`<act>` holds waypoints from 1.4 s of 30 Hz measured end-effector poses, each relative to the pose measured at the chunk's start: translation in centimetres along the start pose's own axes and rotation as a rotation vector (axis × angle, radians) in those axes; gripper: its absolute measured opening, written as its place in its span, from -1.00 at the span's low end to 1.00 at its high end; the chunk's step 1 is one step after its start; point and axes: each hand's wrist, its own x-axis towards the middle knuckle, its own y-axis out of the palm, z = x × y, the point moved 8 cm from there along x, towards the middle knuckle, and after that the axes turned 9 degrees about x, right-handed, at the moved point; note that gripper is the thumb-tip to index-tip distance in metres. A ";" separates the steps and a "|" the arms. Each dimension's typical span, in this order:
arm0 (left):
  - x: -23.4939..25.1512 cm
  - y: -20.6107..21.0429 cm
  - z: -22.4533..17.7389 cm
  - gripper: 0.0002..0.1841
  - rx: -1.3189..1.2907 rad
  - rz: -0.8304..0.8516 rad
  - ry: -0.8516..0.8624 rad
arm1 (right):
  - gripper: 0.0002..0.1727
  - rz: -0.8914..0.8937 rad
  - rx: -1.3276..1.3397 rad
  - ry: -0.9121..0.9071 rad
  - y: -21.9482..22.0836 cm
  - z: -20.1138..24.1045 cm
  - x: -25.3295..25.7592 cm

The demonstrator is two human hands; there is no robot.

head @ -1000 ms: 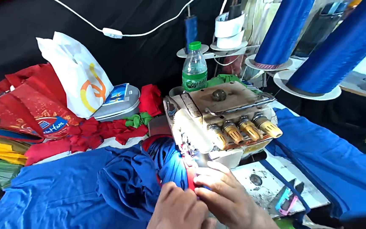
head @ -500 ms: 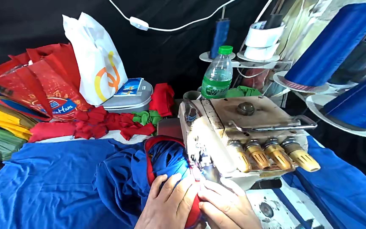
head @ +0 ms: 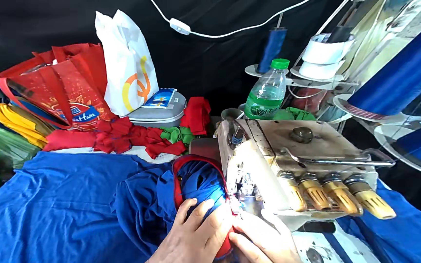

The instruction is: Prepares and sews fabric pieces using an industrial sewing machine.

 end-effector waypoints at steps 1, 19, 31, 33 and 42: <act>-0.2 0.0 0.1 -0.55 -0.006 -0.012 0.023 | -0.82 -0.012 0.009 -0.004 0.1 -0.1 -0.2; 0.3 -1.7 0.1 -0.76 -0.122 0.061 0.062 | -0.84 -0.089 0.044 -0.039 0.0 0.1 -0.8; 0.9 -1.6 0.5 -0.70 -0.070 0.119 0.103 | -0.78 -0.039 0.066 0.044 0.3 -0.4 -0.5; 1.3 -1.7 0.7 -0.68 -0.059 0.135 0.130 | -0.76 -0.057 0.002 0.060 0.3 -0.5 -0.4; 4.4 -1.5 3.0 -0.78 -0.133 0.182 0.161 | -0.55 -0.137 -0.080 0.168 0.7 -1.4 -1.3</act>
